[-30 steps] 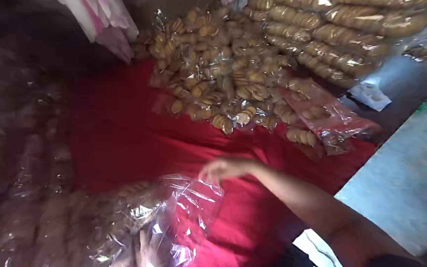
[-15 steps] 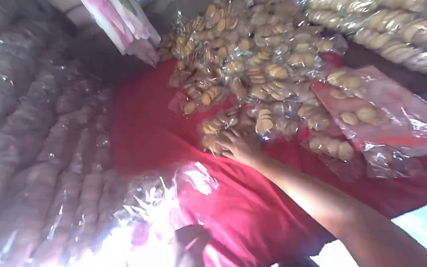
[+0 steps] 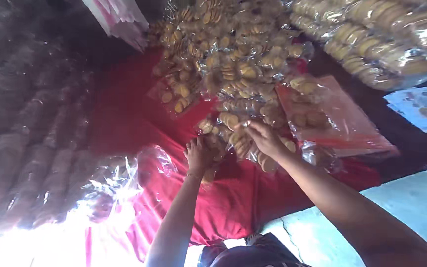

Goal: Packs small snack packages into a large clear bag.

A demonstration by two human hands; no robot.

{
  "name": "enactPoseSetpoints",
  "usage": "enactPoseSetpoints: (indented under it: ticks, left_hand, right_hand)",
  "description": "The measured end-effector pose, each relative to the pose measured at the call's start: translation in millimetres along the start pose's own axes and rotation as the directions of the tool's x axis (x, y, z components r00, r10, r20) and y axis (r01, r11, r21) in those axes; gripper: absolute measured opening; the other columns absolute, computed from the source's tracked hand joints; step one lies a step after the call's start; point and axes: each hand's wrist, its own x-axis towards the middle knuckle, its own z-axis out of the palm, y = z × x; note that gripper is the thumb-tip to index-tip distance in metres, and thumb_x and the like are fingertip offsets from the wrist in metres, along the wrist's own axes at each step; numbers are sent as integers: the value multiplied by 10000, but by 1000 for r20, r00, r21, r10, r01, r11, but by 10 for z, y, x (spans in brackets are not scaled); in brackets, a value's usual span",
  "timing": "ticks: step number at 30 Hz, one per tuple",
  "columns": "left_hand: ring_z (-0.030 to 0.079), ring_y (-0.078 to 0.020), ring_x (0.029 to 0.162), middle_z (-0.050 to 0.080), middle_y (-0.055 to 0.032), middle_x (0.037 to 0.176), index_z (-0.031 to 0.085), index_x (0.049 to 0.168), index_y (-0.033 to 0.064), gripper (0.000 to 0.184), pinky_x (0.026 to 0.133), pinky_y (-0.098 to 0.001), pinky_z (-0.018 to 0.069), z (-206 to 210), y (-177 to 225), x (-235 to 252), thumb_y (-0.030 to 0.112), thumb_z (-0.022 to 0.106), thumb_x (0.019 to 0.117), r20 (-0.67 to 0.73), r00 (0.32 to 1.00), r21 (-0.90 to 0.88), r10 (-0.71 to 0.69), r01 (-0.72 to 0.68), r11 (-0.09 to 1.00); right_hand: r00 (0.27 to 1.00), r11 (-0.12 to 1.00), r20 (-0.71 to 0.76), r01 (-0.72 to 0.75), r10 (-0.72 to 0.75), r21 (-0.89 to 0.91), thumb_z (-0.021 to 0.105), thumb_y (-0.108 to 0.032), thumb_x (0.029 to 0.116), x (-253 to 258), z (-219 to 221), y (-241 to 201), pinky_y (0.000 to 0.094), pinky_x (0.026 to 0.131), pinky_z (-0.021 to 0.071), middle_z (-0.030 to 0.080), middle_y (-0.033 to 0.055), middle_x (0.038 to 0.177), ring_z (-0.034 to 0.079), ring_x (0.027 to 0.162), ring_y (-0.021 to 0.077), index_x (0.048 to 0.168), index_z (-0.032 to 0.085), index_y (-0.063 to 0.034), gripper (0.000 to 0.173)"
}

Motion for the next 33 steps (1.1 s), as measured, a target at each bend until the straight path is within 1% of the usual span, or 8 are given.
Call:
enactPoseSetpoints:
  ticks: [3, 7, 11, 17, 20, 24, 29, 33]
  left_hand:
    - [444, -461, 1380, 513, -257, 1466, 468, 1533, 157, 728, 1118, -677, 265, 15, 57, -147, 487, 683, 921, -5, 978, 117, 209, -207, 971]
    - [506, -456, 1343, 405, -314, 1535, 519, 1451, -20, 565, 1107, -540, 414, 127, 68, -466, 153, 679, 937, 46, 853, -143, 519, -509, 849]
    - [691, -258, 1060, 650, -193, 1293, 317, 1571, 29, 706, 961, -438, 543, 255, -46, -391, 100, 663, 960, 27, 889, -504, 457, -383, 774]
    - [634, -358, 1121, 653, -241, 1185, 670, 1159, -52, 327, 1014, -528, 482, 306, 34, -471, 217, 676, 974, 218, 905, -326, 364, -284, 902]
    - [634, -262, 1077, 649, -208, 1181, 661, 1181, -61, 272, 982, -421, 501, 280, 116, -600, 130, 639, 988, 230, 872, -495, 432, -277, 823]
    - [598, -19, 851, 619, -3, 930, 602, 1076, -6, 117, 816, -228, 522, 307, 183, -719, 79, 565, 1006, 104, 745, -794, 659, -337, 506]
    - [565, -55, 1247, 573, -95, 1404, 277, 1536, -50, 998, 1079, -279, 465, 493, 56, -932, 544, 714, 864, 210, 543, -842, 813, -323, 433]
    - [580, -215, 1257, 664, -148, 1299, 588, 1346, -51, 670, 1140, -524, 340, 976, 104, -1256, 311, 805, 825, -63, 711, -668, 700, -551, 500]
  right_hand:
    - [997, 999, 78, -23, 20, 35, 485, -48, 1045, 211, -180, -137, 388, 982, 526, 706, 175, 1112, 674, 1044, 203, 1141, 691, 61, 252]
    - [905, 998, 425, -17, -7, 52, 621, -48, 982, 146, -203, -289, 286, 775, 540, 670, 99, 902, 629, 798, 115, 1033, 672, 38, 112]
    - [814, 987, 581, 88, 7, -134, 628, -87, 990, -117, -150, -190, 454, 856, 543, 709, 146, 910, 684, 877, 250, 1001, 725, 14, 141]
    - [717, 928, 682, 336, -144, -157, 563, -182, 1030, -673, -49, -76, 526, 830, 552, 711, 162, 948, 702, 915, 323, 1028, 733, -11, 242]
    - [721, 777, 532, 606, -444, -172, 583, -167, 996, -985, 92, 69, 433, 625, 581, 688, 136, 819, 700, 715, 290, 947, 731, -39, 202]
    - [629, 585, 378, 775, -679, -239, 566, -98, 1006, -1121, 164, 149, 353, 644, 570, 676, 95, 805, 657, 674, 235, 971, 711, -75, 150]
    - [683, 571, 242, 718, -690, -398, 585, -176, 1018, -1313, 181, 295, 350, 746, 574, 669, 101, 862, 667, 770, 244, 1054, 705, -95, 149]
    - [852, 774, -23, 464, -523, -431, 601, -592, 942, -1437, 144, 386, 387, 1074, 425, 588, 123, 1254, 547, 1229, 264, 1245, 593, -201, 494]
